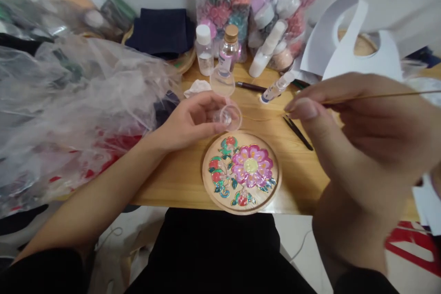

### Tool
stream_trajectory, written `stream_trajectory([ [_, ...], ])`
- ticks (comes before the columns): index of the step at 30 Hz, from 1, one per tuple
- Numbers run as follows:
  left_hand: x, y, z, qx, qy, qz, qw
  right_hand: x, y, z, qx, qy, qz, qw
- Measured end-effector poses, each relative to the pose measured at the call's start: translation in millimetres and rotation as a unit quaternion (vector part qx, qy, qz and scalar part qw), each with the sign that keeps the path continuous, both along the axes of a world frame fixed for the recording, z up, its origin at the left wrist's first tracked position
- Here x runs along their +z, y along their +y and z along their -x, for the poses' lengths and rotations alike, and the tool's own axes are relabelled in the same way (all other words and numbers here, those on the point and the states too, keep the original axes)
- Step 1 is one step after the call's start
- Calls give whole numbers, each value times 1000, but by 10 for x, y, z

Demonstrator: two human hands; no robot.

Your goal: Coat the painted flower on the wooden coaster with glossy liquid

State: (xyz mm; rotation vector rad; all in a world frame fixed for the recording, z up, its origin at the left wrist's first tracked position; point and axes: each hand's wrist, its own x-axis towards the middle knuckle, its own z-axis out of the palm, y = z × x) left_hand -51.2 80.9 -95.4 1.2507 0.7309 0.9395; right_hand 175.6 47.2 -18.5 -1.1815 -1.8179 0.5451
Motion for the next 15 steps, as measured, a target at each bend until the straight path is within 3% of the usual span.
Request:
stream_trajectory([
  [2,-69,-28,12,1,-15,5,1000,-99,105,38,35,-60,-78,994],
  [5,-128,-56,13,10,-19,19,1000,-255,162,61,39,-105,-118,987],
  [15,-74,-85,-34,32,-15,49,998,-495,172,53,50,-151,-62,985],
])
